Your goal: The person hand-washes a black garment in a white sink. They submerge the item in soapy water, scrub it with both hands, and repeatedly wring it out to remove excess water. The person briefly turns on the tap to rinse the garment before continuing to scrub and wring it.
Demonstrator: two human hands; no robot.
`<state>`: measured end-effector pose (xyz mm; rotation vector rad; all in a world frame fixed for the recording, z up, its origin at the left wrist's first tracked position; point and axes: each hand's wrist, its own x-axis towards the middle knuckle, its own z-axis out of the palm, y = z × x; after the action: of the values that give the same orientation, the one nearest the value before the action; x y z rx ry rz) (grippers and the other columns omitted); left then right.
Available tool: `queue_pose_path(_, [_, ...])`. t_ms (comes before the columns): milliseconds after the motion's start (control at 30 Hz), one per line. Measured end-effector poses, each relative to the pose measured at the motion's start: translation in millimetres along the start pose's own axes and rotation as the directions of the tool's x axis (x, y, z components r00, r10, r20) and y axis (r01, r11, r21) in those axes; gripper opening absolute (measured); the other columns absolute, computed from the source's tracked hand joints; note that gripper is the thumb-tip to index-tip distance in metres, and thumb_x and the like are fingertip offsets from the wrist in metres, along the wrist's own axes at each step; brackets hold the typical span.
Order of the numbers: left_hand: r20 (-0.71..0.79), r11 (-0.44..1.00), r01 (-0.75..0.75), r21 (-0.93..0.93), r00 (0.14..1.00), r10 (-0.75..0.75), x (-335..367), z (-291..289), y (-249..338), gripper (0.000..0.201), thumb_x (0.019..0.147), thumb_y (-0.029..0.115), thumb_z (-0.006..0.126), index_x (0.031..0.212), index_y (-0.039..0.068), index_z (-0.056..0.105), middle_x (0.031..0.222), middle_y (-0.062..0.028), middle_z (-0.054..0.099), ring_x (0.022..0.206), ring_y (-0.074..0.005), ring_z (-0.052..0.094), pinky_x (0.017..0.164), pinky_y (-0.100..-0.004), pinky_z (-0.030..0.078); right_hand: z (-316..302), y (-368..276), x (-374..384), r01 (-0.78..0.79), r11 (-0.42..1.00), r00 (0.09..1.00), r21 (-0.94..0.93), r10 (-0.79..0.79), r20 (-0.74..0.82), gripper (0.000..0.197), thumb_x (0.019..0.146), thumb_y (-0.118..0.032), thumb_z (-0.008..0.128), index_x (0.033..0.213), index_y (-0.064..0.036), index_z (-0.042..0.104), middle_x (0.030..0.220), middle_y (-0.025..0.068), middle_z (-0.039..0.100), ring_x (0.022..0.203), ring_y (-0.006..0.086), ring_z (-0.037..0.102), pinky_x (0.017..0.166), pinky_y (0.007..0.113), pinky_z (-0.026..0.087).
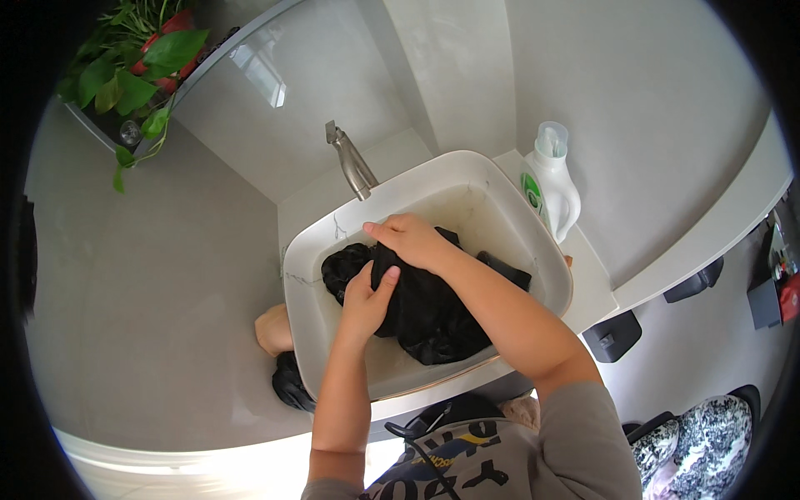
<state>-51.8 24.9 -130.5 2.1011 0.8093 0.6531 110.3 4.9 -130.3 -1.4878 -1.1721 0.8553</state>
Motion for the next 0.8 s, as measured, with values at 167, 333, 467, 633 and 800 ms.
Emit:
queue_pose_path(167, [-0.421, 0.976, -0.11, -0.188, 0.907, 0.021, 5, 1, -15, 0.041, 0.098, 0.033, 0.046, 0.1, -0.008, 0.057, 0.09, -0.0178, 0.063, 0.082, -0.0266, 0.059, 0.078, -0.0338, 0.045, -13, 0, -2, -0.15, 0.976, 0.953, 0.158, 0.1, 0.285, 0.073, 0.092, -0.06, 0.04, 0.112, 0.0075, 0.059, 0.114, 0.0164, 0.058, 0.107, 0.0218, 0.051, 0.095, 0.034, 0.038])
queue_pose_path(333, [-0.234, 0.684, -0.031, -0.728, 0.95, -0.206, 5, -10, -8, 0.037, 0.099, 0.027, 0.044, 0.115, -0.005, 0.053, 0.109, -0.0108, 0.06, 0.1, -0.0193, 0.057, 0.09, -0.0296, 0.043, -1, 15, -2, -0.081, 0.992, 0.95, 0.096, 0.048, 0.308, 0.055, 0.094, -0.052, 0.045, 0.101, -0.001, 0.063, 0.096, 0.0051, 0.059, 0.09, 0.016, 0.051, 0.084, 0.03, 0.04])
queue_pose_path(467, [-0.104, 0.518, 0.044, -0.854, 0.962, -0.253, 5, -15, 3, 0.038, 0.1, 0.029, 0.043, 0.118, -0.003, 0.053, 0.114, -0.0109, 0.059, 0.103, -0.019, 0.056, 0.092, -0.0303, 0.044, -4, -4, -3, 0.192, 0.939, 0.952, 0.286, -0.249, 0.179, 0.042, 0.095, -0.041, 0.05, 0.081, -0.0021, 0.057, 0.075, -0.0008, 0.047, 0.071, 0.011, 0.043, 0.068, 0.027, 0.039])
queue_pose_path(633, [-0.049, 0.465, 0.167, -0.87, 0.907, -0.417, 7, -12, 3, 0.042, 0.1, 0.032, 0.041, 0.119, -0.004, 0.052, 0.116, -0.012, 0.058, 0.104, -0.019, 0.056, 0.092, -0.0302, 0.044, 5, 1, -4, 0.496, 0.817, 0.85, -0.295, -0.526, -0.027, 0.034, 0.094, -0.032, 0.053, 0.083, -0.0005, 0.06, 0.076, 0.0067, 0.053, 0.069, 0.0217, 0.052, 0.065, 0.034, 0.043])
queue_pose_path(800, [-0.219, 0.602, 0.091, -0.793, 0.88, -0.422, 12, -5, -19, 0.048, 0.099, 0.038, 0.041, 0.117, -0.004, 0.053, 0.111, -0.0109, 0.06, 0.105, -0.0186, 0.055, 0.092, -0.0304, 0.044, 17, 1, -4, 0.413, 0.808, 0.857, -0.421, -0.501, -0.12, 0.031, 0.089, -0.029, 0.058, 0.074, -0.0016, 0.058, 0.078, 0.0119, 0.054, 0.07, 0.0312, 0.055, 0.063, 0.039, 0.044])
